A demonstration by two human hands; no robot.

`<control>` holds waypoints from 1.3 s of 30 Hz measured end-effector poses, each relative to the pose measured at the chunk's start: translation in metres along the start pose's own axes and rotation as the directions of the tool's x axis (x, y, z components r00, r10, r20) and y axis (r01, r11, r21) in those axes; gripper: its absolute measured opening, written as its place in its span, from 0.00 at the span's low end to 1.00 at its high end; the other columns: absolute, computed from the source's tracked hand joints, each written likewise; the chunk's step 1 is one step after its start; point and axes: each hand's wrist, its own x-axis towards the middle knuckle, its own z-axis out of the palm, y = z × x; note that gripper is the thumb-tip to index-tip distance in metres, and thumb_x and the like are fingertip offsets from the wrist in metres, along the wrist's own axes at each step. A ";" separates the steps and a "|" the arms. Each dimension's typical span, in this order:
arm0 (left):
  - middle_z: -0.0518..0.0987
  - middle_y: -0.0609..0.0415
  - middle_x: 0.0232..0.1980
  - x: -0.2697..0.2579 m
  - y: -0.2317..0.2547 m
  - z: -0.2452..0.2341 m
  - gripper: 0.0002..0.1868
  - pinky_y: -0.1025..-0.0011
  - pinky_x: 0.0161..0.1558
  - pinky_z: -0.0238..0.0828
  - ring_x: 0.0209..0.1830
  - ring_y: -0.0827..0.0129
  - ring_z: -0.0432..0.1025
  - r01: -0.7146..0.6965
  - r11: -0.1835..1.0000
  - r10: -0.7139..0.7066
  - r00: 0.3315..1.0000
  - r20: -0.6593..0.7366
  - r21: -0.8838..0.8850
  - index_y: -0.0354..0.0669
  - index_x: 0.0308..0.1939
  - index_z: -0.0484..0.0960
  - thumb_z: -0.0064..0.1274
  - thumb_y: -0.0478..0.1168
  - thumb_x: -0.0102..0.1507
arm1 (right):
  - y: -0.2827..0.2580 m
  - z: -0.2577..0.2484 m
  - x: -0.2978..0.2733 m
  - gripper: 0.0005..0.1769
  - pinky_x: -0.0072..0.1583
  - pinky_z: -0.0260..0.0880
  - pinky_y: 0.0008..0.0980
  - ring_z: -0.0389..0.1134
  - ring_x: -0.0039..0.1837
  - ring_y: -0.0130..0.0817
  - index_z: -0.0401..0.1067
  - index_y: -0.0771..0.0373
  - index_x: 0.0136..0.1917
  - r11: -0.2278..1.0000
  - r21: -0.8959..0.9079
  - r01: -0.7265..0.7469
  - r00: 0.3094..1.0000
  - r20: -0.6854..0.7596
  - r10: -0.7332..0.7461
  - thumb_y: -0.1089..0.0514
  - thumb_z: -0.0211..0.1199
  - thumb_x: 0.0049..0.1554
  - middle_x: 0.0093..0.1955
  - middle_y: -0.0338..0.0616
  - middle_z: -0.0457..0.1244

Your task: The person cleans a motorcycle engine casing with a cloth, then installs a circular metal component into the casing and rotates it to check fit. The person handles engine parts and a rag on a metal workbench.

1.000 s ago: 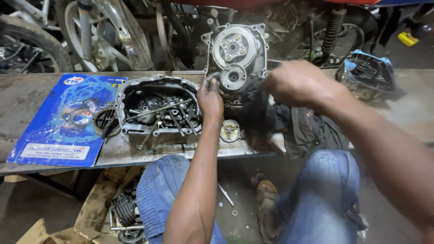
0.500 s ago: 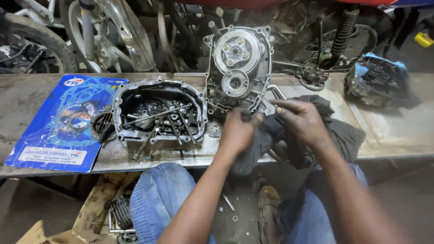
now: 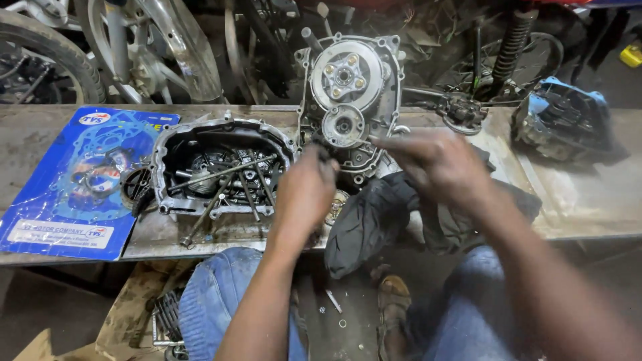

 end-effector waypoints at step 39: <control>0.77 0.49 0.38 0.086 -0.034 0.045 0.11 0.68 0.36 0.87 0.32 0.68 0.77 -0.180 0.267 -0.146 0.963 -0.225 -0.947 0.39 0.51 0.86 0.57 0.35 0.65 | -0.048 0.089 0.008 0.17 0.56 0.74 0.52 0.74 0.51 0.51 0.80 0.46 0.55 0.913 0.060 -0.404 0.901 -0.146 0.409 0.58 0.60 0.53 0.43 0.45 0.73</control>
